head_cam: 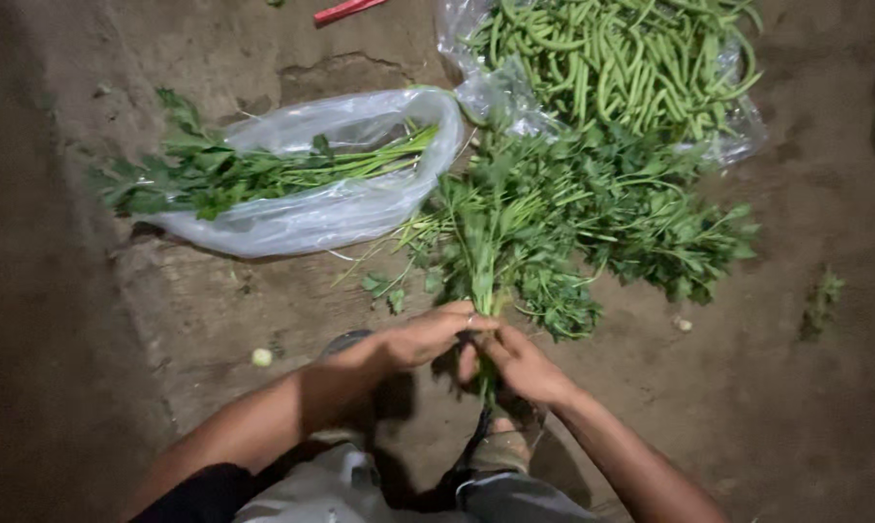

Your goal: The person opens a plastic bag and sorts leafy green vegetables by hand, separating stems and leaves into bundles and placing them into the bag. The person also handles long beans and carrots visible nearby.

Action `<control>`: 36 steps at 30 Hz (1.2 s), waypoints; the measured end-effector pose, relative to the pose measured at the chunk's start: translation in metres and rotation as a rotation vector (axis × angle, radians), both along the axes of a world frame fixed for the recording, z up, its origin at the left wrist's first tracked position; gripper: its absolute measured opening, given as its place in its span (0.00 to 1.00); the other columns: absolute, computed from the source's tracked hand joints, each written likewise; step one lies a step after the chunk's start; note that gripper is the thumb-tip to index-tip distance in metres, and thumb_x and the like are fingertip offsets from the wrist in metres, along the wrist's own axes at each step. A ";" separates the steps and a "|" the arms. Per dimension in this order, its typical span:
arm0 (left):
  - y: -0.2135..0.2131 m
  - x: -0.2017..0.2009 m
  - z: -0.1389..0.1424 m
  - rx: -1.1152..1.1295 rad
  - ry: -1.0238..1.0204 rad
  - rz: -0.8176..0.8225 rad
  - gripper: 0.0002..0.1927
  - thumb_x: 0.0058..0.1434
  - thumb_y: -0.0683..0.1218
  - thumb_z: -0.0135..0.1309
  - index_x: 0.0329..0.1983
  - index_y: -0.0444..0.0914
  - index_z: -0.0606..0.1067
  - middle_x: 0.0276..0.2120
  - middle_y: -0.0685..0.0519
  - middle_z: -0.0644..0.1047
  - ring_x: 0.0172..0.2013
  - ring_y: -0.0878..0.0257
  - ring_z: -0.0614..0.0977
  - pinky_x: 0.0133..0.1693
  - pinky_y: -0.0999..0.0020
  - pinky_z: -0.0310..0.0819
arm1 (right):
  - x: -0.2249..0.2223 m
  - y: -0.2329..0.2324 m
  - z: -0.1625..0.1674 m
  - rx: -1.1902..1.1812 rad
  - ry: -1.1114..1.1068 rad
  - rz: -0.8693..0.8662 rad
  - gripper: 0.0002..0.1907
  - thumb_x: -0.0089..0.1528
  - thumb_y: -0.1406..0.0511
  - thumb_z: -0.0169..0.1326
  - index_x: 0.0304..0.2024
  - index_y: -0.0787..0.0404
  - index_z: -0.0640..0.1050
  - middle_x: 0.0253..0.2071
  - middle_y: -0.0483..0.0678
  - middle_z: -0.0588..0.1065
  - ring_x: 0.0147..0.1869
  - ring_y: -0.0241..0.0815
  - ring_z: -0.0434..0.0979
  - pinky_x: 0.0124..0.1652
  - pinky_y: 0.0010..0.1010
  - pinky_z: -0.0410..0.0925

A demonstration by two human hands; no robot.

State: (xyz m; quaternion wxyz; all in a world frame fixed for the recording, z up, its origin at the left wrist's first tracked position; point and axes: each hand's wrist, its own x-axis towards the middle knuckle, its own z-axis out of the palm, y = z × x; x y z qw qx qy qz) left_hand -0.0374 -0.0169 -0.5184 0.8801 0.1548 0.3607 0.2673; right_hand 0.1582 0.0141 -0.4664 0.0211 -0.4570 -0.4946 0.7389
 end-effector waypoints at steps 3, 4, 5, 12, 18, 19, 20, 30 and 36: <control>0.014 0.001 -0.009 0.424 -0.139 -0.028 0.30 0.69 0.52 0.54 0.71 0.37 0.65 0.65 0.54 0.70 0.64 0.61 0.69 0.63 0.62 0.63 | 0.021 0.024 0.082 -0.361 0.048 -0.235 0.18 0.66 0.62 0.42 0.56 0.58 0.71 0.34 0.52 0.75 0.33 0.47 0.79 0.42 0.46 0.81; 0.024 0.002 -0.015 0.645 -0.063 -0.046 0.32 0.69 0.53 0.54 0.73 0.37 0.62 0.67 0.54 0.67 0.66 0.62 0.66 0.65 0.64 0.60 | 0.034 0.037 0.113 -0.337 -0.112 -0.343 0.17 0.67 0.62 0.42 0.54 0.64 0.70 0.34 0.52 0.74 0.32 0.46 0.78 0.39 0.46 0.80; 0.031 0.003 -0.021 0.863 0.019 -0.066 0.34 0.70 0.53 0.54 0.74 0.38 0.59 0.70 0.54 0.63 0.68 0.63 0.64 0.67 0.65 0.57 | 0.047 0.052 0.141 -0.306 -0.269 -0.455 0.17 0.67 0.62 0.43 0.51 0.70 0.69 0.34 0.52 0.74 0.31 0.45 0.78 0.35 0.46 0.79; 0.047 0.005 -0.060 0.147 0.343 0.079 0.29 0.66 0.56 0.51 0.68 0.40 0.69 0.54 0.50 0.78 0.49 0.62 0.78 0.50 0.62 0.73 | 0.034 0.122 0.223 0.261 -0.035 -0.368 0.20 0.68 0.58 0.49 0.58 0.64 0.72 0.29 0.41 0.62 0.24 0.32 0.57 0.21 0.26 0.54; -0.016 -0.035 -0.036 0.783 0.953 0.584 0.18 0.65 0.44 0.56 0.58 0.37 0.75 0.54 0.47 0.78 0.56 0.51 0.78 0.57 0.54 0.73 | -0.066 0.154 0.167 0.649 0.572 -0.582 0.11 0.80 0.63 0.47 0.61 0.61 0.65 0.37 0.42 0.65 0.34 0.35 0.62 0.34 0.27 0.61; -0.029 -0.047 -0.027 0.915 1.121 0.577 0.17 0.65 0.43 0.57 0.57 0.38 0.75 0.56 0.47 0.76 0.59 0.47 0.75 0.59 0.51 0.70 | -0.092 0.164 0.147 0.764 0.631 -0.589 0.11 0.78 0.64 0.47 0.60 0.61 0.66 0.40 0.44 0.66 0.38 0.38 0.63 0.38 0.29 0.61; -0.039 -0.060 -0.018 1.007 1.236 0.584 0.18 0.65 0.43 0.57 0.58 0.39 0.74 0.58 0.47 0.75 0.61 0.46 0.74 0.61 0.49 0.68 | -0.123 0.171 0.123 0.851 0.647 -0.493 0.12 0.76 0.64 0.46 0.59 0.61 0.67 0.42 0.46 0.66 0.42 0.40 0.64 0.41 0.32 0.62; -0.001 -0.160 0.034 1.349 1.904 0.225 0.34 0.51 0.45 0.59 0.65 0.45 0.73 0.67 0.47 0.69 0.68 0.45 0.67 0.67 0.35 0.50 | -0.273 0.180 -0.009 1.554 -0.023 1.005 0.21 0.60 0.67 0.48 0.56 0.65 0.70 0.54 0.60 0.71 0.59 0.61 0.70 0.56 0.54 0.62; 0.041 -0.211 0.018 1.154 1.956 0.069 0.26 0.59 0.49 0.60 0.62 0.42 0.74 0.63 0.46 0.72 0.66 0.47 0.69 0.65 0.39 0.56 | -0.236 0.207 -0.025 1.392 -0.163 0.956 0.24 0.61 0.66 0.48 0.61 0.64 0.68 0.58 0.60 0.69 0.65 0.61 0.68 0.63 0.49 0.63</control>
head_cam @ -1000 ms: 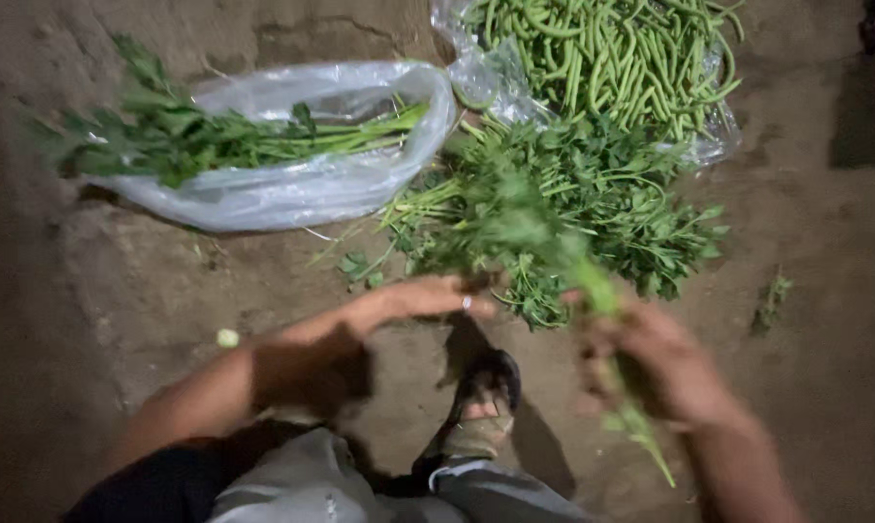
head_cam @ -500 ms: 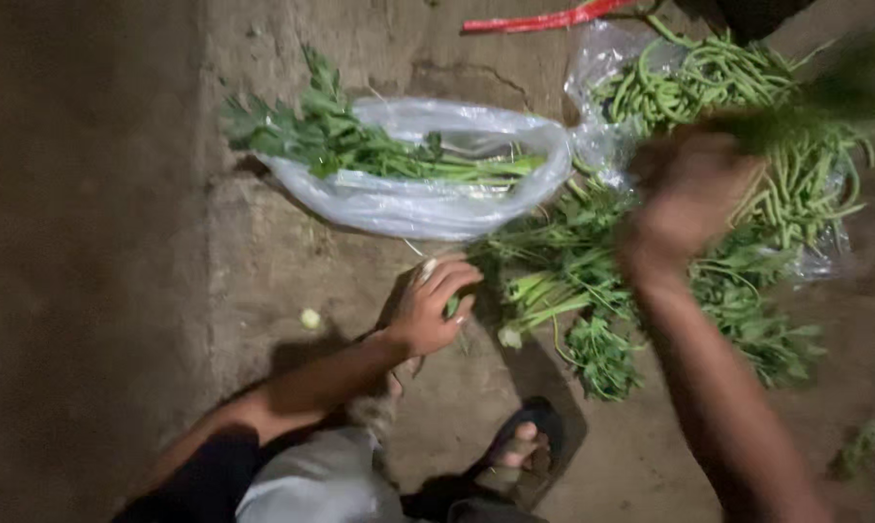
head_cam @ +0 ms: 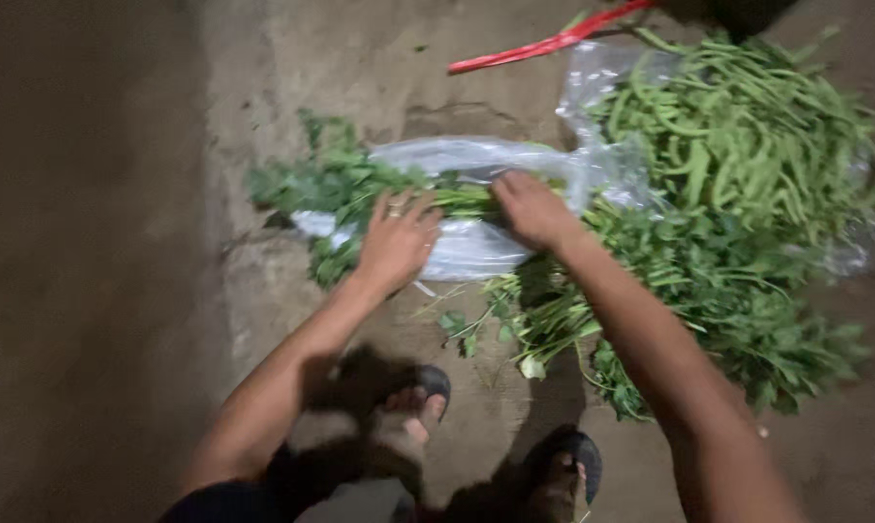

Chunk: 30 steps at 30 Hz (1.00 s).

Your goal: The person opens a plastic bag and sorts leafy green vegetables by hand, separating stems and leaves into bundles and placing them into the bag. The person also handles long beans and carrots visible nearby.

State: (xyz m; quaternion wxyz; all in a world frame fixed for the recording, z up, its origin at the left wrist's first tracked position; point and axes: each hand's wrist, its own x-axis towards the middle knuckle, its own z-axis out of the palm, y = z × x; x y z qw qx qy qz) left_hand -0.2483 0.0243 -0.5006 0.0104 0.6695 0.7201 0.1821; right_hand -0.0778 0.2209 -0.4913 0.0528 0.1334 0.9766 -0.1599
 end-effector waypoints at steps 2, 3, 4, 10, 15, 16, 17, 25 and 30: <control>0.005 -0.016 -0.003 0.010 0.011 -0.011 0.23 0.59 0.46 0.59 0.59 0.42 0.76 0.59 0.47 0.74 0.65 0.48 0.71 0.64 0.41 0.58 | 0.005 0.000 -0.007 0.145 0.105 0.013 0.28 0.61 0.65 0.49 0.64 0.65 0.67 0.58 0.59 0.70 0.63 0.60 0.70 0.62 0.51 0.63; 0.007 -0.023 -0.005 0.065 0.029 -0.006 0.19 0.63 0.45 0.58 0.58 0.43 0.78 0.59 0.48 0.75 0.64 0.50 0.72 0.65 0.43 0.60 | 0.008 0.000 -0.010 0.211 0.150 0.019 0.29 0.61 0.64 0.49 0.65 0.66 0.66 0.57 0.58 0.70 0.62 0.60 0.70 0.61 0.51 0.63; 0.009 -0.029 -0.008 -0.013 -0.003 -0.018 0.19 0.62 0.45 0.59 0.57 0.43 0.78 0.57 0.50 0.76 0.64 0.51 0.72 0.66 0.43 0.59 | 0.012 -0.001 -0.014 0.225 0.150 0.019 0.28 0.61 0.64 0.50 0.64 0.65 0.67 0.57 0.58 0.71 0.62 0.59 0.71 0.61 0.51 0.64; 0.017 -0.040 -0.017 -0.036 -0.108 -0.121 0.17 0.60 0.45 0.61 0.53 0.41 0.79 0.55 0.50 0.78 0.61 0.51 0.74 0.62 0.42 0.58 | 0.065 0.012 -0.001 -0.155 0.443 -0.054 0.25 0.58 0.71 0.57 0.59 0.67 0.73 0.57 0.60 0.72 0.60 0.60 0.74 0.58 0.45 0.69; -0.020 -0.038 0.027 0.290 -0.414 0.075 0.11 0.66 0.38 0.57 0.52 0.36 0.79 0.55 0.45 0.79 0.61 0.46 0.79 0.63 0.53 0.71 | 0.149 -0.004 0.034 -0.063 0.777 -0.474 0.12 0.66 0.76 0.56 0.52 0.66 0.76 0.49 0.55 0.75 0.54 0.53 0.78 0.53 0.38 0.71; -0.028 -0.032 0.034 0.309 -0.443 0.098 0.10 0.68 0.37 0.56 0.52 0.36 0.78 0.54 0.45 0.80 0.59 0.47 0.80 0.62 0.55 0.72 | 0.171 -0.013 0.035 -0.067 0.795 -0.590 0.07 0.69 0.74 0.55 0.50 0.66 0.76 0.46 0.54 0.75 0.50 0.51 0.78 0.50 0.35 0.71; -0.037 -0.022 0.040 0.323 -0.477 0.122 0.10 0.69 0.36 0.55 0.52 0.35 0.77 0.54 0.45 0.80 0.58 0.48 0.81 0.62 0.57 0.73 | 0.192 -0.026 0.034 -0.132 0.796 -0.733 0.06 0.70 0.73 0.54 0.50 0.66 0.77 0.46 0.54 0.75 0.48 0.47 0.78 0.48 0.33 0.71; -0.049 0.164 -0.028 -0.220 -0.864 -0.002 0.15 0.61 0.45 0.59 0.51 0.40 0.78 0.41 0.48 0.81 0.37 0.55 0.83 0.39 0.63 0.78 | 0.259 -0.170 -0.053 -0.883 0.393 -1.198 0.09 0.66 0.65 0.53 0.41 0.64 0.79 0.33 0.46 0.79 0.34 0.34 0.77 0.35 0.27 0.70; -0.021 0.205 -0.047 -0.228 -0.693 -0.066 0.14 0.63 0.47 0.59 0.50 0.39 0.76 0.43 0.46 0.79 0.41 0.46 0.82 0.38 0.51 0.75 | 0.233 -0.178 -0.070 -0.845 0.510 -1.367 0.13 0.65 0.60 0.60 0.37 0.65 0.79 0.26 0.44 0.78 0.28 0.30 0.74 0.28 0.23 0.69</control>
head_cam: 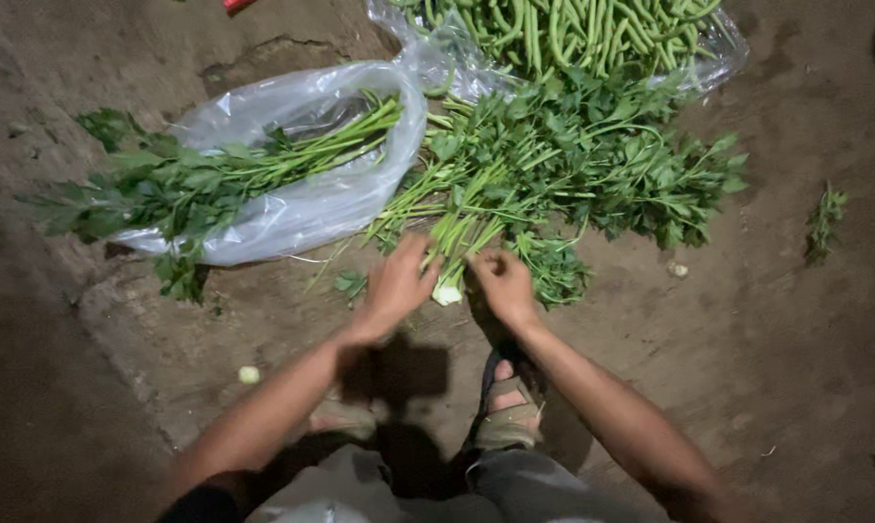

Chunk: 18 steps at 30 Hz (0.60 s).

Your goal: The person opens a plastic bag and sorts leafy green vegetables by hand, separating stems and leaves into bundles and placing them into the bag. The person also handles long beans and carrots visible nearby.

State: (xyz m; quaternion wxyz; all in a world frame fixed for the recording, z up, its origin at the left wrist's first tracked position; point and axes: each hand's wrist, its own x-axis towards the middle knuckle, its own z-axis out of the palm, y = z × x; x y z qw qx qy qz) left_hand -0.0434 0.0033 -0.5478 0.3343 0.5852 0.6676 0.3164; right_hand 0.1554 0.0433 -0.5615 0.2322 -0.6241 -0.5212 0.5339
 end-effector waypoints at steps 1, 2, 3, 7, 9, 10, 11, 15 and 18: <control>0.009 0.000 -0.002 -0.007 0.017 0.011 0.17 0.61 0.48 0.60 0.51 0.38 0.75 0.44 0.45 0.78 0.40 0.45 0.81 0.36 0.49 0.74 | -0.007 0.007 0.001 0.007 -0.031 -0.003 0.14 0.64 0.60 0.63 0.37 0.66 0.79 0.26 0.43 0.77 0.27 0.30 0.73 0.28 0.24 0.68; 0.018 0.000 -0.003 -0.014 0.037 0.015 0.20 0.59 0.48 0.61 0.52 0.36 0.73 0.44 0.44 0.77 0.39 0.43 0.81 0.35 0.48 0.73 | -0.014 0.014 0.003 0.014 -0.059 -0.012 0.15 0.62 0.61 0.66 0.36 0.68 0.78 0.25 0.43 0.76 0.27 0.30 0.72 0.27 0.24 0.67; 0.026 0.000 -0.006 -0.046 0.034 0.023 0.21 0.58 0.49 0.62 0.52 0.36 0.74 0.42 0.45 0.78 0.39 0.44 0.81 0.35 0.48 0.73 | -0.021 0.019 0.006 0.023 -0.086 -0.024 0.17 0.60 0.61 0.68 0.36 0.69 0.77 0.24 0.42 0.76 0.26 0.30 0.70 0.26 0.25 0.66; 0.046 0.002 -0.020 -0.080 0.054 -0.056 0.18 0.51 0.47 0.65 0.44 0.39 0.79 0.37 0.46 0.78 0.37 0.47 0.81 0.37 0.52 0.74 | -0.038 0.028 0.020 -0.207 0.132 -0.172 0.12 0.62 0.63 0.61 0.40 0.67 0.78 0.30 0.47 0.77 0.30 0.36 0.72 0.31 0.29 0.66; 0.047 0.003 -0.027 -0.105 -0.010 -0.109 0.15 0.50 0.46 0.66 0.40 0.38 0.80 0.37 0.46 0.78 0.35 0.50 0.82 0.37 0.55 0.75 | -0.037 0.023 0.027 -0.192 0.194 -0.180 0.10 0.62 0.65 0.56 0.44 0.62 0.81 0.38 0.46 0.80 0.39 0.33 0.75 0.40 0.26 0.69; 0.046 0.003 -0.029 -0.138 -0.090 -0.114 0.14 0.50 0.46 0.66 0.38 0.36 0.79 0.37 0.46 0.77 0.33 0.51 0.82 0.36 0.57 0.76 | -0.034 0.020 0.029 -0.201 0.231 -0.190 0.10 0.63 0.65 0.54 0.44 0.62 0.80 0.39 0.47 0.80 0.41 0.35 0.76 0.41 0.27 0.69; 0.043 0.003 -0.030 -0.172 -0.172 -0.117 0.14 0.51 0.45 0.66 0.37 0.33 0.78 0.37 0.47 0.77 0.32 0.53 0.81 0.35 0.59 0.77 | -0.029 0.017 0.031 -0.212 0.266 -0.197 0.11 0.63 0.65 0.52 0.45 0.61 0.79 0.40 0.48 0.80 0.43 0.38 0.76 0.43 0.28 0.69; 0.027 0.003 -0.027 -0.535 -0.951 -0.023 0.07 0.61 0.41 0.58 0.41 0.34 0.78 0.37 0.49 0.82 0.36 0.62 0.82 0.38 0.67 0.79 | -0.001 0.005 0.036 -0.432 0.722 -0.451 0.12 0.61 0.67 0.49 0.47 0.62 0.76 0.42 0.50 0.79 0.45 0.46 0.80 0.46 0.41 0.75; 0.013 0.010 -0.019 -0.616 -1.115 -0.013 0.05 0.63 0.41 0.55 0.40 0.35 0.76 0.37 0.51 0.83 0.35 0.62 0.84 0.36 0.67 0.82 | 0.016 0.000 0.038 -0.509 0.921 -0.302 0.17 0.67 0.58 0.49 0.49 0.65 0.76 0.36 0.52 0.77 0.36 0.47 0.78 0.37 0.41 0.74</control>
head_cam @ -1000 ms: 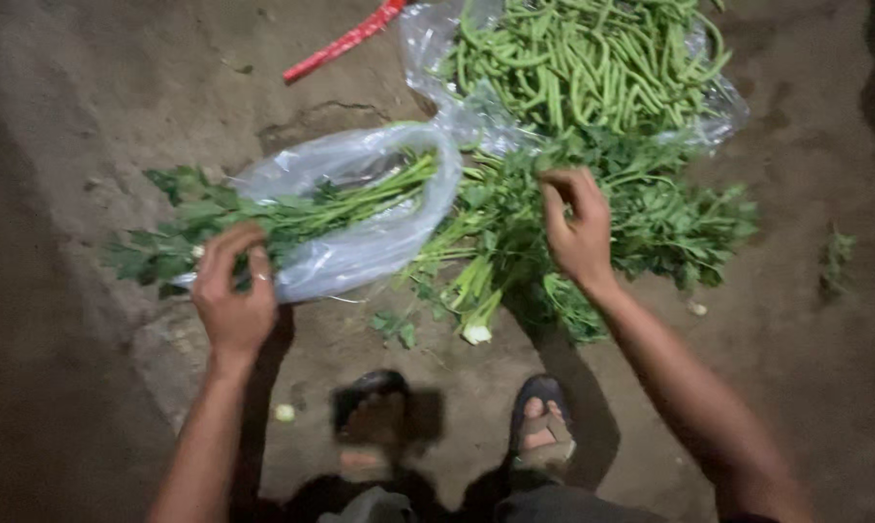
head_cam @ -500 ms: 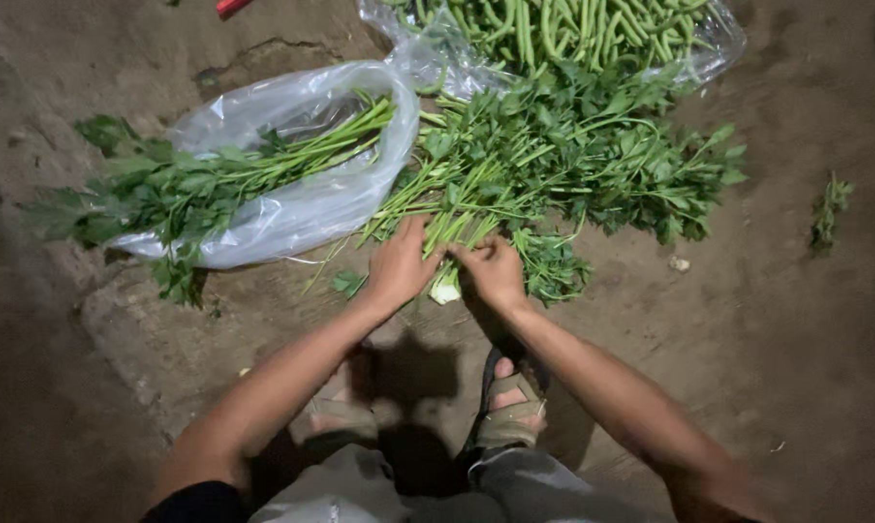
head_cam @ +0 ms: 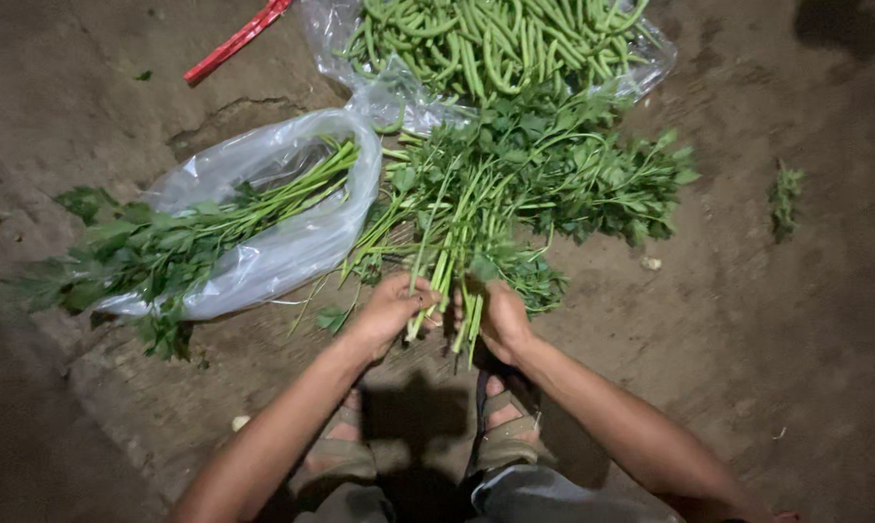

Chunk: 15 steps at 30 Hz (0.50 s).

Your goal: The person opens a plastic bag and sorts leafy green vegetables by hand, separating stems and leaves into bundles and placing them into the bag. The person also handles long beans and carrots visible nearby.

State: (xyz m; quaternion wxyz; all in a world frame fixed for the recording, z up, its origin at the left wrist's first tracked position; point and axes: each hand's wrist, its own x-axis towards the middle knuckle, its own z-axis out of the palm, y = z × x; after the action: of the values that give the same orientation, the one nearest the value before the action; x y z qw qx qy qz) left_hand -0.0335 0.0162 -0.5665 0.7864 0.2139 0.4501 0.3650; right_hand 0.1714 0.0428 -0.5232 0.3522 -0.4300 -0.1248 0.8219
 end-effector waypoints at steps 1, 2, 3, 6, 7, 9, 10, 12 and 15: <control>-0.004 0.004 0.003 0.006 -0.032 -0.032 0.06 0.63 0.42 0.54 0.41 0.36 0.77 0.37 0.51 0.84 0.34 0.63 0.84 0.35 0.68 0.81 | 0.003 0.000 0.001 -0.069 -0.057 0.039 0.20 0.68 0.55 0.48 0.49 0.65 0.76 0.37 0.52 0.78 0.37 0.46 0.78 0.38 0.41 0.75; -0.007 0.008 0.006 0.014 -0.064 -0.063 0.06 0.64 0.43 0.54 0.43 0.37 0.77 0.37 0.52 0.84 0.33 0.63 0.83 0.34 0.70 0.79 | 0.004 0.000 0.002 -0.138 -0.114 0.077 0.22 0.68 0.53 0.48 0.50 0.66 0.76 0.38 0.52 0.78 0.39 0.46 0.79 0.40 0.41 0.75; -0.009 0.014 0.008 0.027 0.009 -0.124 0.07 0.65 0.43 0.55 0.43 0.36 0.77 0.36 0.51 0.84 0.32 0.63 0.82 0.33 0.69 0.78 | 0.004 0.001 0.003 -0.205 -0.173 0.118 0.24 0.69 0.51 0.47 0.50 0.67 0.76 0.39 0.52 0.78 0.40 0.45 0.79 0.41 0.41 0.76; -0.010 0.023 0.016 0.128 0.228 -0.242 0.10 0.68 0.46 0.58 0.43 0.32 0.79 0.32 0.49 0.82 0.30 0.62 0.80 0.31 0.66 0.75 | -0.001 0.008 0.007 -0.218 -0.446 0.295 0.18 0.68 0.59 0.58 0.50 0.69 0.77 0.39 0.53 0.78 0.38 0.47 0.78 0.36 0.43 0.72; -0.009 0.022 0.018 0.211 0.305 -0.242 0.13 0.69 0.48 0.58 0.43 0.32 0.81 0.31 0.49 0.82 0.31 0.61 0.80 0.33 0.64 0.76 | -0.002 0.011 0.008 -0.185 -0.382 0.261 0.16 0.66 0.61 0.56 0.51 0.67 0.76 0.38 0.52 0.78 0.37 0.47 0.79 0.36 0.42 0.73; -0.005 0.014 0.025 0.344 0.603 -0.323 0.15 0.70 0.53 0.58 0.46 0.36 0.83 0.33 0.47 0.82 0.35 0.56 0.81 0.38 0.59 0.77 | -0.001 0.017 0.013 -0.125 -0.245 0.183 0.14 0.64 0.63 0.54 0.51 0.61 0.76 0.36 0.50 0.78 0.35 0.46 0.79 0.37 0.41 0.76; -0.004 0.006 0.029 0.395 0.818 -0.397 0.16 0.68 0.55 0.58 0.49 0.40 0.83 0.36 0.46 0.82 0.38 0.52 0.81 0.41 0.56 0.76 | 0.002 0.020 0.016 -0.167 -0.204 0.132 0.14 0.64 0.64 0.53 0.51 0.62 0.75 0.34 0.49 0.76 0.33 0.45 0.78 0.36 0.39 0.76; 0.000 -0.008 0.037 0.566 1.182 -0.364 0.21 0.66 0.58 0.58 0.56 0.43 0.78 0.46 0.43 0.79 0.47 0.47 0.80 0.48 0.50 0.74 | 0.013 0.027 0.024 -0.247 -0.128 0.035 0.13 0.65 0.66 0.50 0.52 0.62 0.74 0.29 0.46 0.73 0.29 0.42 0.77 0.33 0.34 0.75; 0.007 -0.018 0.048 0.872 1.499 -0.183 0.33 0.63 0.57 0.58 0.68 0.42 0.67 0.63 0.44 0.69 0.62 0.45 0.70 0.60 0.40 0.64 | 0.039 0.038 0.048 -0.029 -0.354 0.177 0.10 0.69 0.63 0.56 0.48 0.64 0.76 0.19 0.35 0.63 0.16 0.28 0.59 0.17 0.24 0.58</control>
State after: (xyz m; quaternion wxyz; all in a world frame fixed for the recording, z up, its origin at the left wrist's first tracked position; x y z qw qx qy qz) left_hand -0.0514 0.0233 -0.5180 0.1572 0.7151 0.6502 0.2032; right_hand 0.2108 0.0809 -0.4750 0.2448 -0.5603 -0.2100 0.7629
